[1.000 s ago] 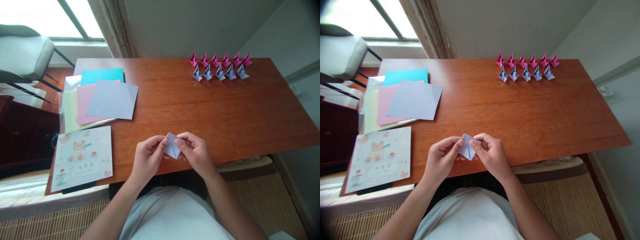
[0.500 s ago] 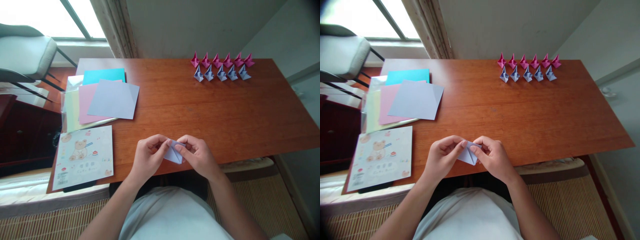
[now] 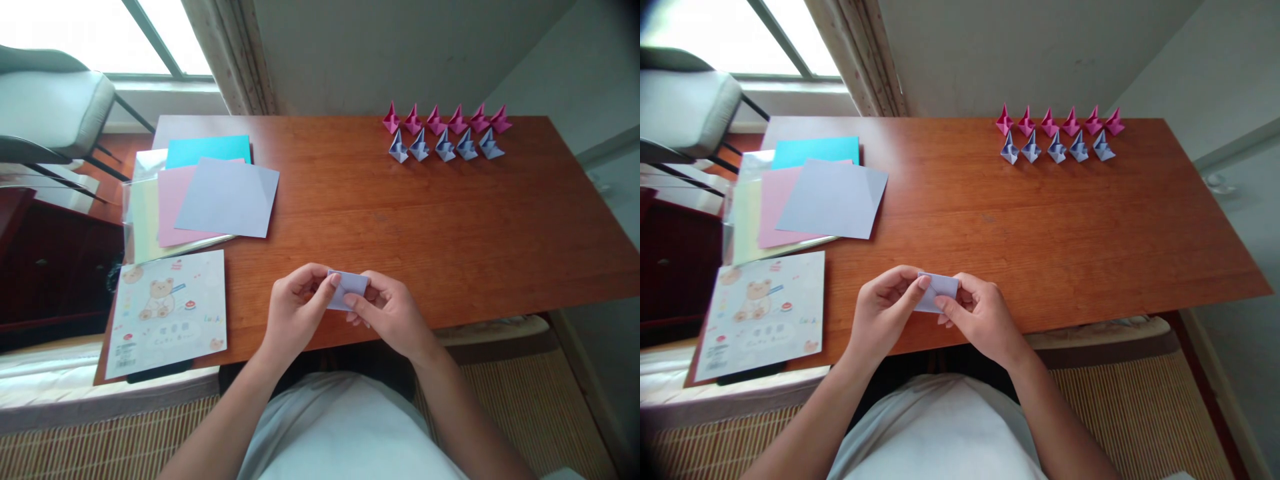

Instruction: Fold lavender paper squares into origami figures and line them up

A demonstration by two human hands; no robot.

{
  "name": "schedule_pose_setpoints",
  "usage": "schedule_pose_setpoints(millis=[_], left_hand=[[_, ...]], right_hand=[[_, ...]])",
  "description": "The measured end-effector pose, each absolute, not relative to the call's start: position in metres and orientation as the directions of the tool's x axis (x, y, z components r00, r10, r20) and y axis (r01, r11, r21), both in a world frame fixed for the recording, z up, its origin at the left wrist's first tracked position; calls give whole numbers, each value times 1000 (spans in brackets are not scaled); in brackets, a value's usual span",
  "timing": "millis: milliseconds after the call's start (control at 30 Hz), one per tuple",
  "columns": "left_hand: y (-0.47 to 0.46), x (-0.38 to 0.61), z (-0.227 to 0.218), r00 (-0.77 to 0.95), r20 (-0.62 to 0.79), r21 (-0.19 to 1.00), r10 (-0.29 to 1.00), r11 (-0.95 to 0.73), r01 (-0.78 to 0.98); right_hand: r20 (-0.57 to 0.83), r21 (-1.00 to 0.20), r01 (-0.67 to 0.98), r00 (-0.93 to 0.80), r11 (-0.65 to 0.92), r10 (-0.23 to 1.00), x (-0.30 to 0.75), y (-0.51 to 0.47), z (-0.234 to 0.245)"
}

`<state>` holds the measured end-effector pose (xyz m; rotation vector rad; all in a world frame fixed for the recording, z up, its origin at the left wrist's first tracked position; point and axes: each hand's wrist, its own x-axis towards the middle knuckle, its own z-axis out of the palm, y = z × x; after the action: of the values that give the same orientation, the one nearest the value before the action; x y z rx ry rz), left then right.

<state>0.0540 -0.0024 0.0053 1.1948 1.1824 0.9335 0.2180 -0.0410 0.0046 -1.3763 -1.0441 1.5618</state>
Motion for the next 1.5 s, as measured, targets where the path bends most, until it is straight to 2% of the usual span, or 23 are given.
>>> schedule_pose_setpoints(millis=[167,400,600,800,967,1100,1200,1333,1400,1500], left_hand=[[1,54,9,239,-217,974,947,225,-10],[-2,60,2,120,-202,976,972,210,-58],[-2,59,2,132,-217,973,967,225,-55],[-1,58,2,136,-157,987,978,160,-13],[-4,59,2,165,-124,990,978,112,81],[-6,62,2,167,-120,992,979,112,55],[-6,63,5,202,-207,975,957,219,-35],[-9,64,8,353,-348,913,868,400,-83],[-10,63,8,349,-350,911,869,402,-87],[-11,62,6,286,-296,937,911,335,-98]], right_hand=[[-338,-939,-32,-110,-343,935,221,-40,4],[-373,-926,2,-144,-377,917,220,-40,3],[-352,-936,37,-130,-350,927,221,-39,3],[-359,-932,4,-148,-362,922,222,-42,4],[-148,-980,131,24,-150,989,222,-38,3],[-42,-965,252,106,-67,994,222,-36,4],[-14,-956,286,179,-65,984,221,-37,5],[16,-966,246,355,-77,935,218,-39,4],[11,-973,216,385,-78,923,218,-39,3],[-39,-983,156,335,-96,941,220,-38,4]])
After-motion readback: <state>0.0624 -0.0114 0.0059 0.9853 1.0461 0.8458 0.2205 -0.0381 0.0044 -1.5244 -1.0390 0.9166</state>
